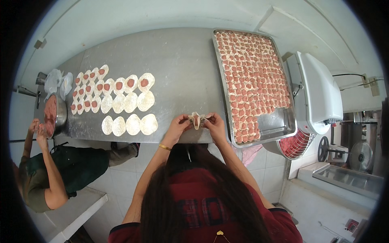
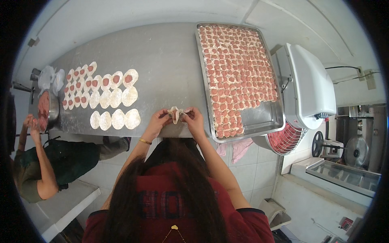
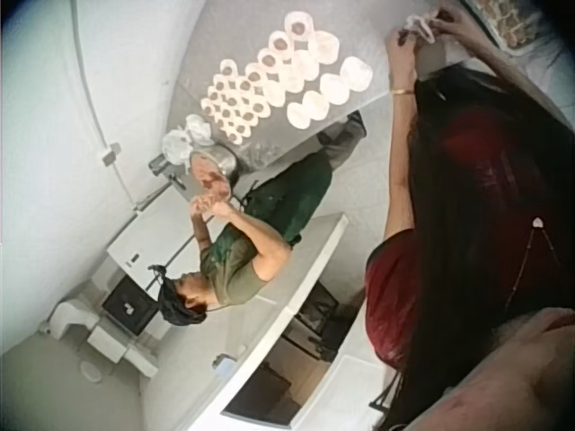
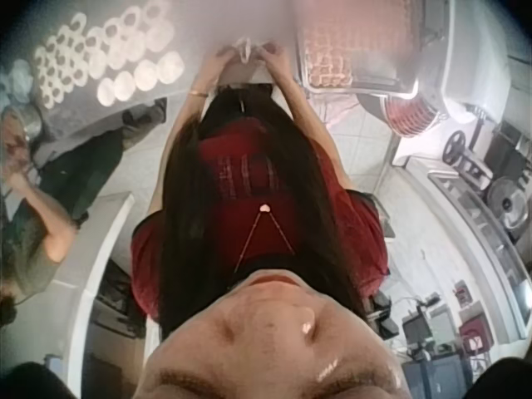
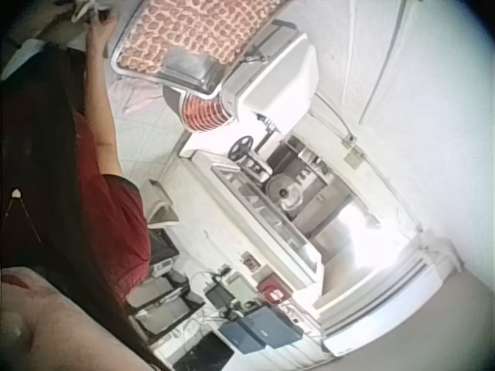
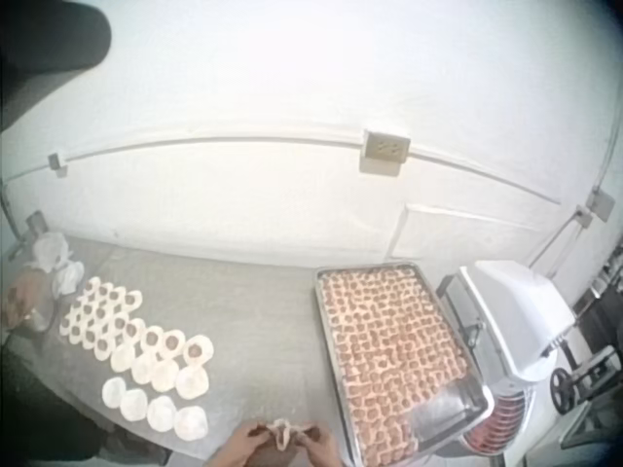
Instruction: The person places small meat portions onto round dough wrappers and folds them into dumplings. The finished dumplings are placed onto a metal tray. A coworker assists by adding meat to additional wrappers.
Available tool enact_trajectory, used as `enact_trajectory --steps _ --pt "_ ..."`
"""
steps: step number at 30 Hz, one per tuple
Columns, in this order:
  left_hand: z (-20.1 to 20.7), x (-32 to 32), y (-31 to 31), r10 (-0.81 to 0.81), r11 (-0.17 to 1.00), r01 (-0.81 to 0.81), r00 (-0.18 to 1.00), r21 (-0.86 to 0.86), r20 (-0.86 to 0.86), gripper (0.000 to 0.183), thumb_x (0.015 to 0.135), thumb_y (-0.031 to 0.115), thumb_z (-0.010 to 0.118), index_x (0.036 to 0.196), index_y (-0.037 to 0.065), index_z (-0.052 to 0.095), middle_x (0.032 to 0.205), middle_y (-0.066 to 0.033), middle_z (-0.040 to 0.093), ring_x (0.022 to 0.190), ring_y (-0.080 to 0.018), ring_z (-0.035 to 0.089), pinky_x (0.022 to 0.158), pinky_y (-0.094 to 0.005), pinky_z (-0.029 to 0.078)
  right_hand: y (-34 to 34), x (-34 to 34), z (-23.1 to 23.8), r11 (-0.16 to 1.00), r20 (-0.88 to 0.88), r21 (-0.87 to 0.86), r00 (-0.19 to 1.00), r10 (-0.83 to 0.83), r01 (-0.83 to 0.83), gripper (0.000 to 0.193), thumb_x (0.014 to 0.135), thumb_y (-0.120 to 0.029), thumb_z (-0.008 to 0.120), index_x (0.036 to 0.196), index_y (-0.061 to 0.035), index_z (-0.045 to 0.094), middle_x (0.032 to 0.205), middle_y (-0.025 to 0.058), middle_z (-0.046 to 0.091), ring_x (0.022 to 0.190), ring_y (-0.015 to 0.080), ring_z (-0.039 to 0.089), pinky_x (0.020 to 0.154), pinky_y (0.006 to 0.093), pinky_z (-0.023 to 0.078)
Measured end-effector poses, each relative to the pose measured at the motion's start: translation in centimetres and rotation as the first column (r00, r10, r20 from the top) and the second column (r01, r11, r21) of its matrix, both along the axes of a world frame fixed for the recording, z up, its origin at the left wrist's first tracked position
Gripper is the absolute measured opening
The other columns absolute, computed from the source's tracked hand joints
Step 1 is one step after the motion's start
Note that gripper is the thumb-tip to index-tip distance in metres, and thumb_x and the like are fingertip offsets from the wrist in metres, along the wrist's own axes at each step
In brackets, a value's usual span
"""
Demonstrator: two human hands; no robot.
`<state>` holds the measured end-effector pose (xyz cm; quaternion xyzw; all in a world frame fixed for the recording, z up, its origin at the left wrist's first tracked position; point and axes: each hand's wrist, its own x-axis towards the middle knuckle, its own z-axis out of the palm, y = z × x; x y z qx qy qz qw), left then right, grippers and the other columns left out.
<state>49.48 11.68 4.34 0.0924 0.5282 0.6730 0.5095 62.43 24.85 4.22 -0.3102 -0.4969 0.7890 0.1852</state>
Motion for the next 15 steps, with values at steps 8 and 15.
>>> enact_trajectory --steps 8,15 --pt "1.2 0.1 0.3 0.020 0.992 -0.034 0.994 0.124 0.109 0.015 0.091 0.010 0.057 0.105 0.005 0.053 0.102 -0.0022 0.056 0.099 -0.0122 0.057 0.091 -0.0276 0.050 0.2 -0.1 2.5 0.939 -0.066 0.340 0.995 0.079 -0.053 0.025 0.076 0.009 0.060 0.100 0.0018 0.062 0.105 0.0066 0.060 0.097 0.0147 0.058 0.080 0.0261 0.048" --pt "3.1 1.3 0.7 0.185 0.965 -0.213 0.966 0.151 0.182 0.022 0.090 0.004 0.056 0.111 0.007 0.050 0.106 -0.0034 0.056 0.102 -0.0124 0.055 0.088 -0.0274 0.050 0.9 -0.1 3.5 0.996 -0.013 0.084 1.000 0.005 -0.004 0.025 0.076 0.010 0.059 0.100 0.0031 0.061 0.104 0.0087 0.060 0.095 0.0136 0.059 0.082 0.0264 0.049"
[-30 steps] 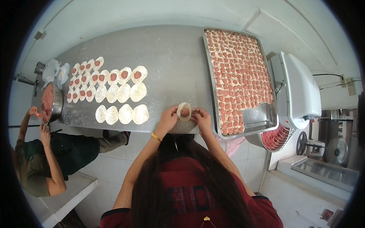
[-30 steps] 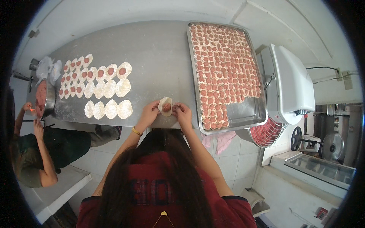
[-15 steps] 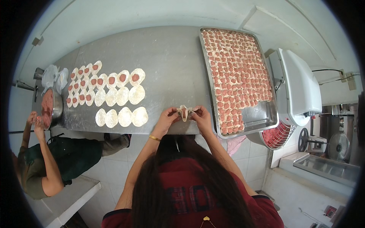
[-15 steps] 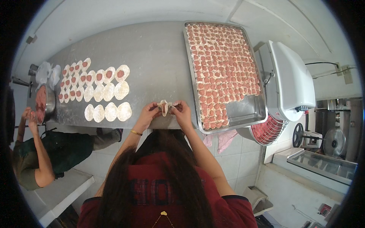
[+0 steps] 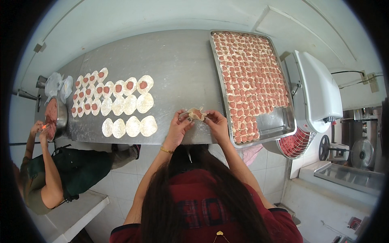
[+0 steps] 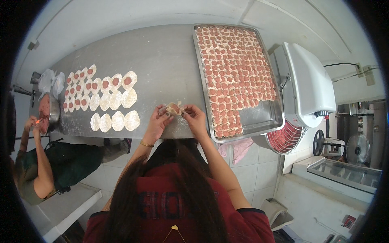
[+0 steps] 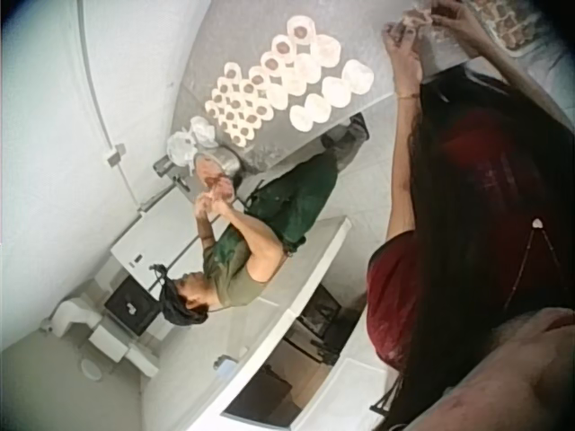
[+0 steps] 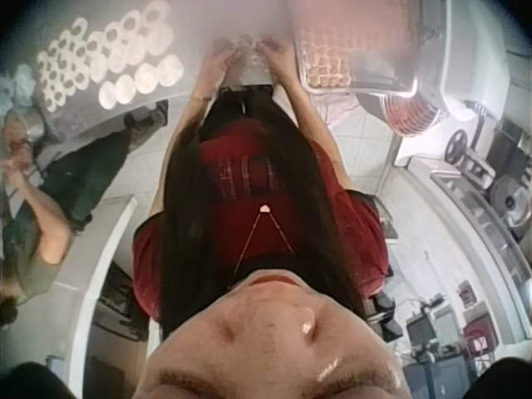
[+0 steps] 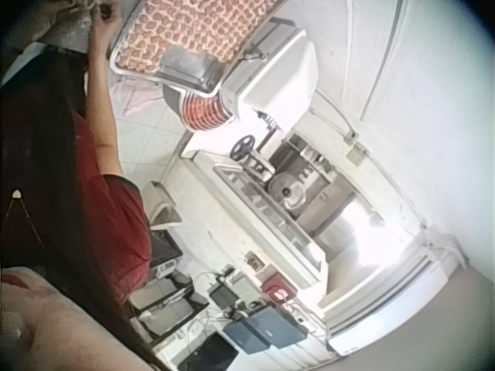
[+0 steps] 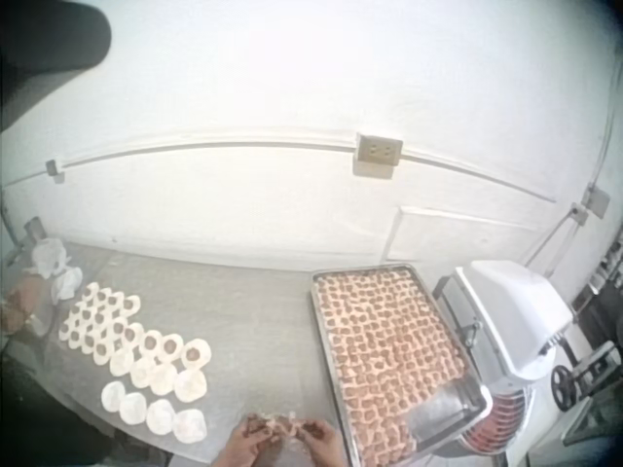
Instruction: The person places small meat portions onto round dough wrappers and folds them into dumplings. The finished dumplings are placed onto a metal tray. A coworker assists by adding meat to additional wrappers.
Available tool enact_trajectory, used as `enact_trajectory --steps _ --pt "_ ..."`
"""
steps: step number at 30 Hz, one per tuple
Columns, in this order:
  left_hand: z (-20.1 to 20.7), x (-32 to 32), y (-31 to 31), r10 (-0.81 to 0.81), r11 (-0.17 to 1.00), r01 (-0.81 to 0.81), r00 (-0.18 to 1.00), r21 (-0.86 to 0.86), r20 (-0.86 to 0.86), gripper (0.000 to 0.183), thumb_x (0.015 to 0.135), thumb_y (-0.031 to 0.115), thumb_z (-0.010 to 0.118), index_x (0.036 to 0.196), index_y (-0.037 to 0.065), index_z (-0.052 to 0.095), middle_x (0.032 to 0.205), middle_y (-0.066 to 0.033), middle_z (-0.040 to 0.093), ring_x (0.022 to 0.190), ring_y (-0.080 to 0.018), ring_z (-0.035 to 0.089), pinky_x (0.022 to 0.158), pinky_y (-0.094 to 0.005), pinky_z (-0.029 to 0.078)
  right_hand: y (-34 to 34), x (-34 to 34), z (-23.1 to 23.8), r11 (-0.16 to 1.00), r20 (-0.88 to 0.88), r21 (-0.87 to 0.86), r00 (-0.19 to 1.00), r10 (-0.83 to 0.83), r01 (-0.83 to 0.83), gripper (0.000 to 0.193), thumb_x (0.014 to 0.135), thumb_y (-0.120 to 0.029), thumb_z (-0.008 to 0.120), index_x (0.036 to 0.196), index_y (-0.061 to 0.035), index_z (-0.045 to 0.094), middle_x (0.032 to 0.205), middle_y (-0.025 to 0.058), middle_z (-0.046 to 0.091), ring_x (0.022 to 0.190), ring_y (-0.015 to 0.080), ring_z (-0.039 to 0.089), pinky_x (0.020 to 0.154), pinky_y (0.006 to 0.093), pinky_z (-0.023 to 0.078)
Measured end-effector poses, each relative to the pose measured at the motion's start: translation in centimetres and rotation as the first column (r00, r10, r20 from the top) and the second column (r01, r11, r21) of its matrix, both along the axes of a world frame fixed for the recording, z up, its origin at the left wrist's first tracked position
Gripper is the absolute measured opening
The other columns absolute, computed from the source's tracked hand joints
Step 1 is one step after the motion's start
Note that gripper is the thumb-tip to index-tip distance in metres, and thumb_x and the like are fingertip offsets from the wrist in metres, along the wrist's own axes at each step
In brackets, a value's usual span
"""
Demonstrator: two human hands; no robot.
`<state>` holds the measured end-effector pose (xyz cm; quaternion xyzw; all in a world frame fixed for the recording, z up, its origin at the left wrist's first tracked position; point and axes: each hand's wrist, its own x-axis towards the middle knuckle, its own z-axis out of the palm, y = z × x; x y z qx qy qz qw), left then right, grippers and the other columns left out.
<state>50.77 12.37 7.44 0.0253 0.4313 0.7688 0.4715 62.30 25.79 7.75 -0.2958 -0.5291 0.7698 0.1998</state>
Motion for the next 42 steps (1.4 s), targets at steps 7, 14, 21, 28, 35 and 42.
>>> enact_trajectory --steps 7,14,21,28,35,42 --pt "-2.4 0.0 0.4 -0.125 0.975 0.014 0.860 -0.223 -0.494 0.016 0.081 -0.001 0.063 0.096 0.001 0.058 0.111 -0.0082 0.059 0.096 -0.0151 0.059 0.084 -0.0275 0.050 -1.1 0.2 -0.5 0.992 0.049 0.125 0.998 -0.026 0.019 0.030 0.074 0.011 0.060 0.104 0.0040 0.059 0.092 0.0085 0.063 0.088 0.0159 0.063 0.081 0.0278 0.051" --pt "-3.6 0.8 0.1 -0.223 0.954 -0.046 0.556 -0.298 -0.800 0.021 0.073 -0.006 0.066 0.092 0.000 0.059 0.102 -0.0121 0.062 0.084 -0.0199 0.065 0.074 -0.0307 0.054 -0.3 1.2 -3.3 0.836 0.360 0.510 0.933 0.006 -0.203 0.040 0.069 0.006 0.065 0.109 0.0009 0.059 0.091 0.0101 0.063 0.086 0.0181 0.064 0.078 0.0278 0.051" --pt "-2.8 1.3 -0.2 -0.339 0.886 -0.042 0.619 -0.461 -0.709 0.033 0.072 -0.007 0.066 0.102 0.001 0.058 0.092 -0.0082 0.062 0.083 -0.0167 0.065 0.075 -0.0287 0.053 -1.2 1.7 -3.1 0.774 0.244 0.609 0.970 0.022 -0.171 0.037 0.067 0.004 0.065 0.104 -0.0008 0.061 0.092 0.0138 0.062 0.082 0.0258 0.063 0.072 0.0336 0.051" --pt "-3.0 0.7 -0.6 -0.420 0.893 0.048 0.447 -0.448 -0.789 0.041 0.068 -0.001 0.072 0.107 0.002 0.060 0.089 -0.0133 0.066 0.079 -0.0240 0.066 0.072 -0.0319 0.053 -0.7 0.8 -2.7 0.621 0.322 0.722 0.943 0.087 -0.304 0.032 0.068 0.005 0.060 0.099 -0.0012 0.061 0.092 0.0173 0.060 0.085 0.0369 0.059 0.073 0.0409 0.049" --pt "-1.9 0.4 -0.9 -0.509 0.851 0.115 0.417 -0.512 -0.753 0.033 0.069 0.005 0.074 0.100 0.002 0.063 0.088 -0.0151 0.067 0.079 -0.0294 0.066 0.070 -0.0350 0.052 -2.2 1.9 -1.0 0.495 0.403 0.796 0.915 -0.001 -0.349 0.021 0.071 0.006 0.054 0.089 -0.0021 0.058 0.091 0.0172 0.055 0.091 0.0392 0.054 0.075 0.0455 0.046" --pt "-1.0 0.6 -0.2 -0.630 0.772 0.020 0.166 -0.636 -0.759 0.020 0.075 0.008 0.071 0.093 0.002 0.063 0.083 -0.0128 0.067 0.076 -0.0219 0.066 0.068 -0.0322 0.051 -2.3 1.3 -1.8 0.534 0.338 0.783 0.939 0.065 -0.319 0.018 0.071 0.006 0.054 0.088 -0.0007 0.057 0.089 0.0161 0.055 0.089 0.0386 0.055 0.073 0.0454 0.046"
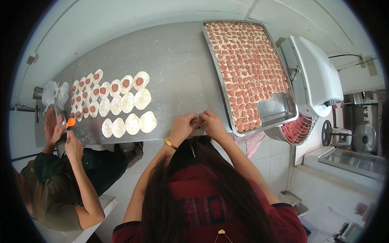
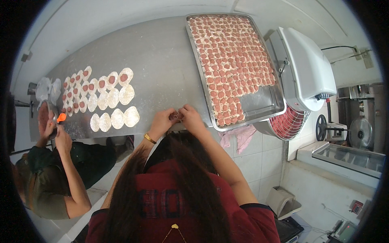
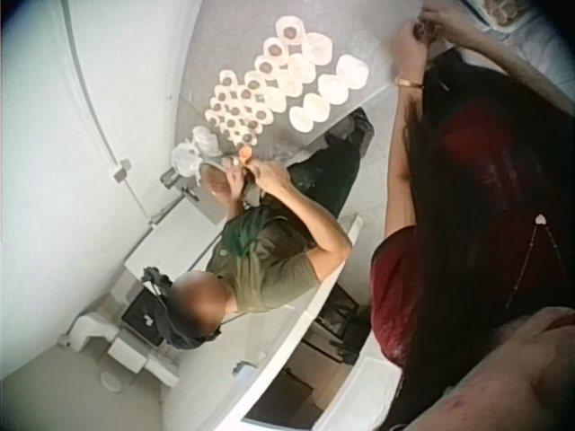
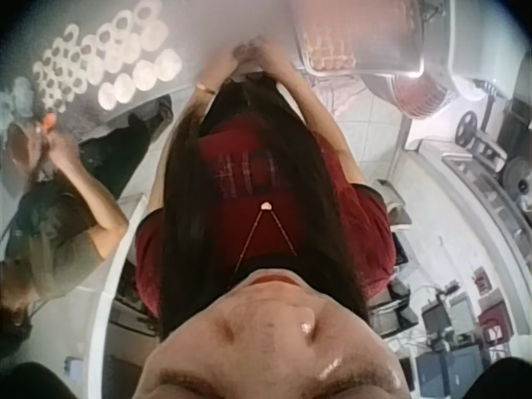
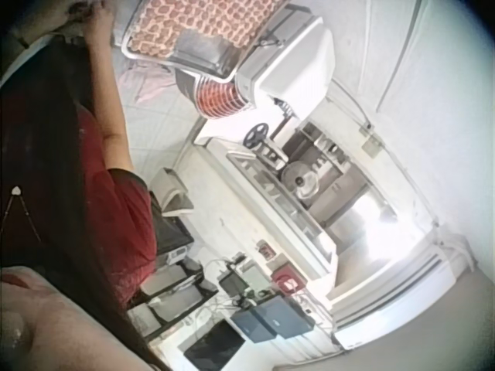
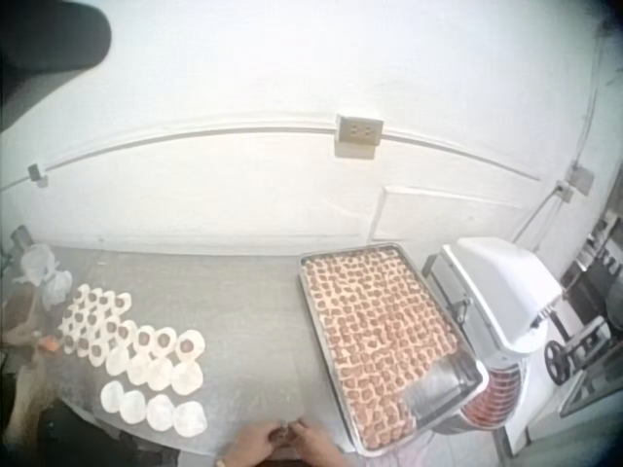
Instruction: The person places small meat portions onto round dough wrappers and folds them into dumplings. The finished dumplings are placed onto a metal tray. A coworker assists by adding meat to additional wrappers.
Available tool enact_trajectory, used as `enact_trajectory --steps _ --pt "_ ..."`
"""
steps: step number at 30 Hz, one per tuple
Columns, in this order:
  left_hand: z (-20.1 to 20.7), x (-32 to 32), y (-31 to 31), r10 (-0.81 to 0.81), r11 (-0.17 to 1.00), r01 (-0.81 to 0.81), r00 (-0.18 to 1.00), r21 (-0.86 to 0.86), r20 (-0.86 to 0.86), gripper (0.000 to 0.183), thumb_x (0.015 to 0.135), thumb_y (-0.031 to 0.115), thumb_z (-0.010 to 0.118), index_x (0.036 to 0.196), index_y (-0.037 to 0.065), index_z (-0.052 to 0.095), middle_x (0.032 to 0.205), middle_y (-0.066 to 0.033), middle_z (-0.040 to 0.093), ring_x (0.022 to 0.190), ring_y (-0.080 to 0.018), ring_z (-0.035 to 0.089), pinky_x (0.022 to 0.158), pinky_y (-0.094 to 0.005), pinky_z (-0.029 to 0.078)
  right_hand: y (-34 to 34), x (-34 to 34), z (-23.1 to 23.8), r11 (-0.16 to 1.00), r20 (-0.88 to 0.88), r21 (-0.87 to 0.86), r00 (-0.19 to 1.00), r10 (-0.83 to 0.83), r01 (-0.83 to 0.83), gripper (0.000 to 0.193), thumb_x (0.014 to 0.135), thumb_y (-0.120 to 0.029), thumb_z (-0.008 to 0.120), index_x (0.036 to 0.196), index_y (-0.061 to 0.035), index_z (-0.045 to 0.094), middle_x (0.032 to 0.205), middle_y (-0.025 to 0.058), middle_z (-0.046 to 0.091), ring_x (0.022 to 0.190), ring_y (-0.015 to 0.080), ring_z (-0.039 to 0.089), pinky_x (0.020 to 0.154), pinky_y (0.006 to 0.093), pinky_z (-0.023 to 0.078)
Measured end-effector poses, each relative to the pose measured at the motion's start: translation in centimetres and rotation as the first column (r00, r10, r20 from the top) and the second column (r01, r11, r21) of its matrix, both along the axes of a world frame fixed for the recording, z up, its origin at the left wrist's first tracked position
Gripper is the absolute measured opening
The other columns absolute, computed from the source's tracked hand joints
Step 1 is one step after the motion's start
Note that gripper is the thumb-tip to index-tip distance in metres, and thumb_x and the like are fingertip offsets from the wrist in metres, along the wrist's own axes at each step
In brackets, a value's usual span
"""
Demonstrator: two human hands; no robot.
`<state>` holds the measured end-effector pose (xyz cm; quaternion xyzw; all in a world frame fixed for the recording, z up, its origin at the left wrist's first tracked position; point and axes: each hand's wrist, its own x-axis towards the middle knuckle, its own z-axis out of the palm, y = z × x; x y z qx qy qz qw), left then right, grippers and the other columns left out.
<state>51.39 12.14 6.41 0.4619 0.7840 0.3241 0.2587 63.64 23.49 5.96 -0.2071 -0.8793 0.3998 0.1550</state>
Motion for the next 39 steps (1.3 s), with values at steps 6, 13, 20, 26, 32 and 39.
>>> enact_trajectory --steps 6,13,20,26,32,39 --pt "-0.6 -0.1 -0.2 0.066 0.982 -0.103 0.971 0.158 0.228 0.024 0.070 0.009 0.074 0.088 0.003 0.061 0.080 -0.0129 0.065 0.073 -0.0261 0.065 0.065 -0.0345 0.050 -0.1 0.7 -0.1 0.999 0.008 0.032 0.999 -0.043 0.043 0.024 0.070 0.006 0.054 0.093 -0.0018 0.060 0.091 0.0154 0.057 0.089 0.0379 0.056 0.074 0.0443 0.047" --pt "-0.4 -0.3 0.2 -0.003 1.000 0.001 0.988 0.018 0.156 0.028 0.069 0.000 0.073 0.095 0.000 0.061 0.083 -0.0119 0.066 0.078 -0.0203 0.067 0.067 -0.0308 0.052 1.2 0.5 -0.4 0.999 -0.019 0.044 0.999 0.033 -0.032 0.031 0.068 0.005 0.059 0.098 -0.0031 0.061 0.092 0.0142 0.058 0.088 0.0358 0.058 0.074 0.0414 0.048" --pt "-0.8 -0.1 0.0 0.010 0.986 -0.046 0.975 0.157 0.220 0.029 0.070 -0.002 0.071 0.097 0.000 0.059 0.085 -0.0135 0.066 0.076 -0.0220 0.067 0.066 -0.0315 0.052 -0.3 0.5 -0.2 0.999 0.087 0.009 0.995 -0.042 0.041 0.032 0.068 0.006 0.056 0.098 -0.0022 0.061 0.088 0.0155 0.056 0.088 0.0371 0.057 0.075 0.0438 0.047" --pt "-0.7 -0.4 0.1 -0.045 0.996 0.030 0.980 0.080 0.194 0.025 0.072 -0.001 0.070 0.095 0.001 0.059 0.082 -0.0132 0.066 0.075 -0.0225 0.066 0.067 -0.0314 0.052 0.0 0.4 0.2 0.998 -0.099 -0.024 0.993 -0.067 0.065 0.021 0.069 0.005 0.055 0.088 -0.0017 0.061 0.085 0.0149 0.056 0.085 0.0367 0.057 0.072 0.0444 0.047" --pt "-0.5 0.0 0.2 0.020 0.990 -0.045 0.983 0.135 0.182 0.026 0.070 0.006 0.073 0.092 0.004 0.060 0.079 -0.0141 0.065 0.072 -0.0299 0.065 0.065 -0.0363 0.051 -0.4 0.1 0.2 0.996 0.083 -0.023 0.993 -0.088 0.090 0.026 0.069 0.006 0.055 0.092 -0.0017 0.062 0.089 0.0160 0.058 0.088 0.0368 0.058 0.074 0.0436 0.047" --pt "-0.7 -0.5 0.1 0.016 0.979 -0.031 0.997 0.202 0.073 0.022 0.072 0.008 0.072 0.090 0.004 0.060 0.076 -0.0126 0.065 0.073 -0.0307 0.064 0.064 -0.0378 0.050 -0.5 0.0 0.1 0.985 -0.002 0.049 0.986 -0.167 0.166 0.011 0.071 0.002 0.057 0.081 -0.0014 0.061 0.083 0.0156 0.056 0.081 0.0370 0.058 0.069 0.0439 0.047"
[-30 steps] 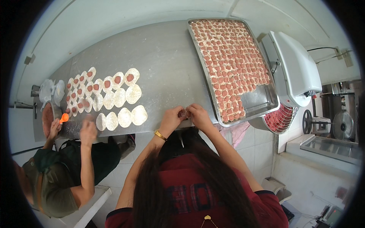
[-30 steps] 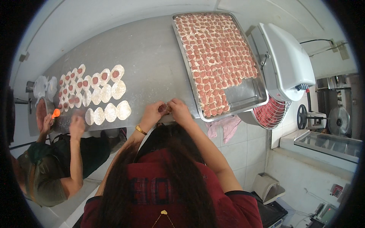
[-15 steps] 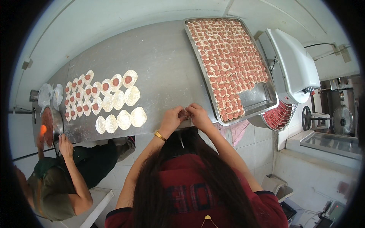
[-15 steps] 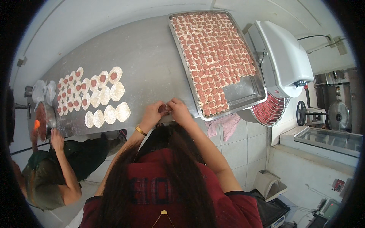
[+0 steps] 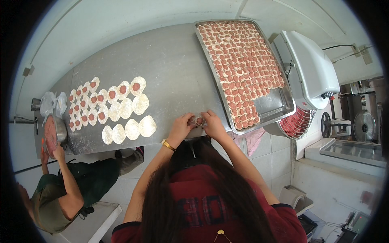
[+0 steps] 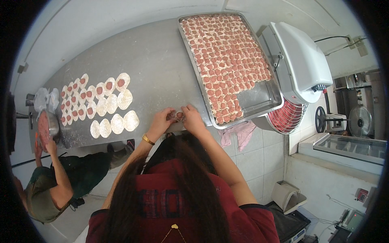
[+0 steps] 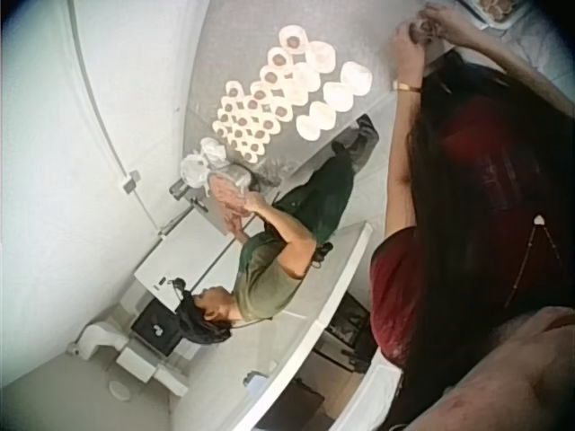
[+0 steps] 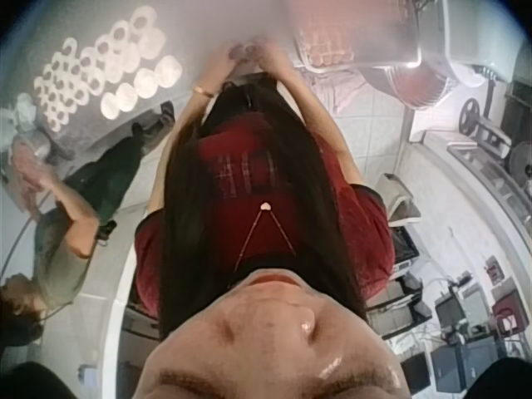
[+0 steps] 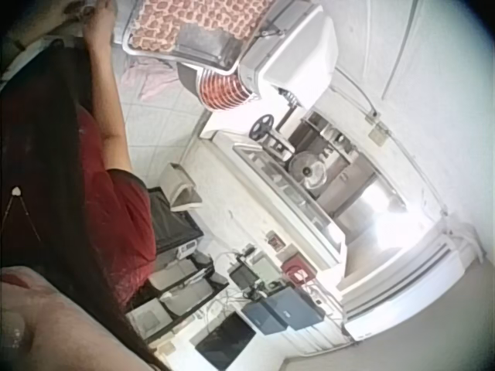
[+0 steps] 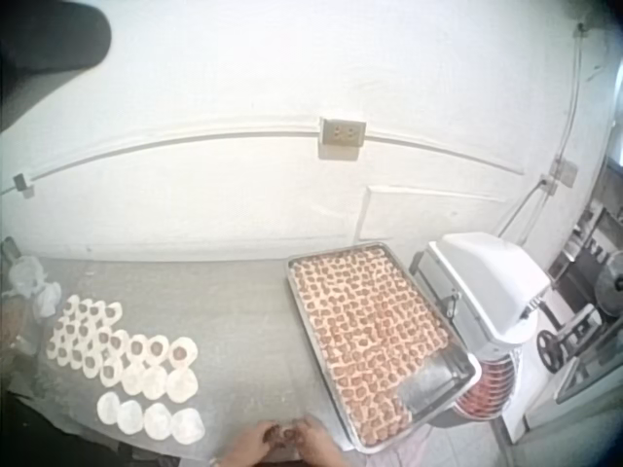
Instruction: The person places small meat portions onto round dough wrappers and folds them into dumplings. The finished dumplings are placed onto a metal tray. A coworker assists by adding meat to additional wrappers.
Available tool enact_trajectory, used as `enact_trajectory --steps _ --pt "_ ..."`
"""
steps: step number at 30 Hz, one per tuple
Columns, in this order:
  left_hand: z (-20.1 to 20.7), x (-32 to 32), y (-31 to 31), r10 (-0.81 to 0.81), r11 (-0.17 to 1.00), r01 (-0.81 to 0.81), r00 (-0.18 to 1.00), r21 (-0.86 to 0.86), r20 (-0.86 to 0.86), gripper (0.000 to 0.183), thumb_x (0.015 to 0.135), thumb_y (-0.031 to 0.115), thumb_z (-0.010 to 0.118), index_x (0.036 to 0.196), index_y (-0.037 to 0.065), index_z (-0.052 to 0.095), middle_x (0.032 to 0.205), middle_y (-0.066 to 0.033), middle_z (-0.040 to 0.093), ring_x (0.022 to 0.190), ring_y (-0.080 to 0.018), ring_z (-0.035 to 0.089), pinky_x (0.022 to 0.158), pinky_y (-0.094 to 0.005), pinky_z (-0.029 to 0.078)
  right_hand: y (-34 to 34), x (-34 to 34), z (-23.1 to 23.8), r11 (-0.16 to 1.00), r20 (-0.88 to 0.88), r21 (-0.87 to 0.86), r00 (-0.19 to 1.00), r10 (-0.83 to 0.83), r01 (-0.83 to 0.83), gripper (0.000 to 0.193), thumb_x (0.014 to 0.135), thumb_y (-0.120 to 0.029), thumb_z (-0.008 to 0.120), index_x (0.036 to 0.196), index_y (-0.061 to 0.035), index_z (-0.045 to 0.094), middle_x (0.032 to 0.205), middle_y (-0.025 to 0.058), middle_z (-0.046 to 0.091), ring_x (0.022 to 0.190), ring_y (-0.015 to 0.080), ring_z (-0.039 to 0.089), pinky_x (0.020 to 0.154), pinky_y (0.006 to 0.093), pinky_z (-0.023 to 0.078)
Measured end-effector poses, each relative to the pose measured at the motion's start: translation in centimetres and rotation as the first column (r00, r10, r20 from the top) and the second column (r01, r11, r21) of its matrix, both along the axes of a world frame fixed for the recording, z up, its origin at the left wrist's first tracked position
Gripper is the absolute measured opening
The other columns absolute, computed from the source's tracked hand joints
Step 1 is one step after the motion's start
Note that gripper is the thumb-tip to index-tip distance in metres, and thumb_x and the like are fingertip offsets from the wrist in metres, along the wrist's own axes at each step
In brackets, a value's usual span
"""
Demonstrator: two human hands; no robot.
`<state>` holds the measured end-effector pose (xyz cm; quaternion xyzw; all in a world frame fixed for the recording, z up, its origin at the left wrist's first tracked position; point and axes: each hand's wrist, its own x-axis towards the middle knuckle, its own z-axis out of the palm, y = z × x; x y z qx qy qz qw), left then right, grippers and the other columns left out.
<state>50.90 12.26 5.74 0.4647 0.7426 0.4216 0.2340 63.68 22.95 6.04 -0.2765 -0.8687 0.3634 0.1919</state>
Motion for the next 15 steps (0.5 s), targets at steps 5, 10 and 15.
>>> enact_trajectory --steps 5,10,15 --pt "-0.02 0.35 0.39 -0.036 0.996 0.037 0.999 -0.083 0.012 0.023 0.073 0.008 0.071 0.093 0.005 0.059 0.078 -0.0118 0.065 0.073 -0.0310 0.063 0.065 -0.0378 0.050 -0.23 -0.40 0.11 0.993 0.012 -0.116 1.000 0.023 -0.021 0.010 0.072 0.002 0.057 0.080 -0.0017 0.061 0.087 0.0168 0.057 0.082 0.0382 0.058 0.070 0.0445 0.047" --pt "-0.06 0.41 0.28 0.006 0.999 -0.006 1.000 -0.038 0.021 0.021 0.073 0.008 0.071 0.091 0.005 0.059 0.076 -0.0118 0.064 0.073 -0.0307 0.063 0.064 -0.0382 0.049 -0.21 -0.17 0.08 0.999 -0.064 -0.051 0.998 -0.003 0.000 0.013 0.071 0.003 0.057 0.082 -0.0021 0.062 0.084 0.0157 0.057 0.082 0.0372 0.058 0.069 0.0434 0.047" --pt "-0.26 0.05 0.25 -0.017 0.999 0.016 0.999 -0.045 -0.029 0.023 0.074 0.006 0.071 0.093 0.004 0.059 0.078 -0.0136 0.065 0.075 -0.0285 0.065 0.066 -0.0353 0.051 -0.48 -0.05 -0.05 0.998 0.016 -0.062 1.000 -0.012 0.013 0.031 0.066 0.008 0.059 0.095 -0.0020 0.062 0.089 0.0145 0.059 0.083 0.0357 0.060 0.071 0.0410 0.049"
